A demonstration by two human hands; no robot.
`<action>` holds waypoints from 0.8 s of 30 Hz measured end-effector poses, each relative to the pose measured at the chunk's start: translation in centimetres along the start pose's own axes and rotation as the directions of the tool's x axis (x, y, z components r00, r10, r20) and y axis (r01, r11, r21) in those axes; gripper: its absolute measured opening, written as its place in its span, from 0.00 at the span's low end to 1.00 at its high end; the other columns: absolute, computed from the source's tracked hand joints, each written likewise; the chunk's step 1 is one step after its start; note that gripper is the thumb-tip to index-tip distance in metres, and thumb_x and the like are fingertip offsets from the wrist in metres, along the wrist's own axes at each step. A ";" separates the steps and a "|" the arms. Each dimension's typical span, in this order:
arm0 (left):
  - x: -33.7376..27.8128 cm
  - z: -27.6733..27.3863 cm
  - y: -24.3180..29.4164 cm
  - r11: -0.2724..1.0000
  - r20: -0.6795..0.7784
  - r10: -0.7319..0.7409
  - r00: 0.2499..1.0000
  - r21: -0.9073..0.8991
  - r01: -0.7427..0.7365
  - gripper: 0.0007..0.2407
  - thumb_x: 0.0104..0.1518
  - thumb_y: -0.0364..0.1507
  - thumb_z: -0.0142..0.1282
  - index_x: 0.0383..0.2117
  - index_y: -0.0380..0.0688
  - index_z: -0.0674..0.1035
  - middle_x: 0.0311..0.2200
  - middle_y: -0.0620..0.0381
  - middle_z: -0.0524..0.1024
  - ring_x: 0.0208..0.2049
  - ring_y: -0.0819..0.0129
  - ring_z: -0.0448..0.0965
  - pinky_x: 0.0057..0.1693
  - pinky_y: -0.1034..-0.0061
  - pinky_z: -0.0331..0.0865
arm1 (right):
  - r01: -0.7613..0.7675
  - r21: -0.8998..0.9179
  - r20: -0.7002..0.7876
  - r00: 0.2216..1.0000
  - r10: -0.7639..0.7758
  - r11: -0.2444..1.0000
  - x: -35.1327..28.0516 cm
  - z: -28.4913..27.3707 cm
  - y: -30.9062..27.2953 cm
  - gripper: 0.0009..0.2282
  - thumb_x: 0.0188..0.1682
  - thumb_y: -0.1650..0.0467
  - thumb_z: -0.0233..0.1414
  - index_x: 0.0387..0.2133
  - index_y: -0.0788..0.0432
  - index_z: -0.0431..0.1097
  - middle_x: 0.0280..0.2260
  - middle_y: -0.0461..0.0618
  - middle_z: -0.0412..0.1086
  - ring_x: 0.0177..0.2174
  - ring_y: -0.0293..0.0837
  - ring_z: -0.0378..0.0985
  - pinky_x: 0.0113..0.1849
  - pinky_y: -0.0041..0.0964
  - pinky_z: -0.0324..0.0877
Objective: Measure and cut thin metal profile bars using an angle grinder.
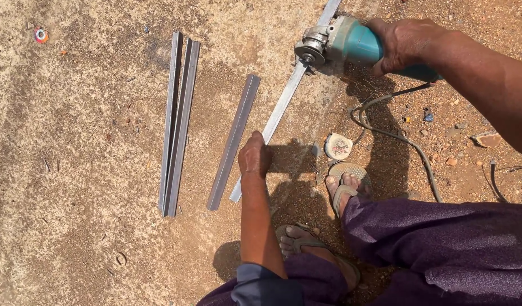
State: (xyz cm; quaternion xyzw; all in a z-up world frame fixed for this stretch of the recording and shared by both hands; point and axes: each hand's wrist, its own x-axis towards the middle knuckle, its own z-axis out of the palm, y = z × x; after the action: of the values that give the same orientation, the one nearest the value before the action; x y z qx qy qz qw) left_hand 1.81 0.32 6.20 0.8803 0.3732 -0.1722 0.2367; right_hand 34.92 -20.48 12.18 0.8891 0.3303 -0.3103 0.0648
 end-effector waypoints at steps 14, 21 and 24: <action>0.9 2.0 -0.8 0.996 -0.034 0.011 0.999 0.087 -0.008 0.13 0.58 0.21 0.58 0.48 0.33 0.76 0.39 0.36 0.81 0.40 0.50 0.85 0.45 0.63 0.81 | 0.019 -0.058 -0.039 0.999 -0.021 0.998 0.6 0.5 0.6 0.48 0.35 0.59 0.71 0.71 0.44 0.50 0.46 0.61 0.76 0.43 0.61 0.82 0.48 0.61 0.77; 0.7 2.5 -1.0 0.994 -0.105 0.037 0.994 0.110 -0.025 0.13 0.55 0.20 0.58 0.47 0.33 0.76 0.37 0.35 0.81 0.39 0.46 0.85 0.44 0.58 0.80 | -0.002 -0.081 -0.034 0.999 -0.001 0.997 0.4 0.3 0.2 0.47 0.35 0.57 0.71 0.69 0.44 0.51 0.46 0.60 0.76 0.42 0.60 0.82 0.48 0.61 0.76; 1.0 3.1 -1.3 0.995 -0.143 0.048 0.989 0.090 -0.036 0.12 0.56 0.20 0.57 0.46 0.32 0.76 0.37 0.34 0.81 0.38 0.45 0.85 0.44 0.57 0.80 | 0.004 -0.067 -0.013 1.000 -0.005 0.998 0.3 0.1 0.4 0.47 0.35 0.57 0.71 0.69 0.45 0.52 0.45 0.60 0.77 0.43 0.60 0.82 0.49 0.59 0.77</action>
State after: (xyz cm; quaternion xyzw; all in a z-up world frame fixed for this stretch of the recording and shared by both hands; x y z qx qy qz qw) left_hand 1.09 -0.02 2.76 0.9077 0.3630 -0.1188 0.1736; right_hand 35.25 -20.67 11.90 0.8877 0.3429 -0.2933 0.0916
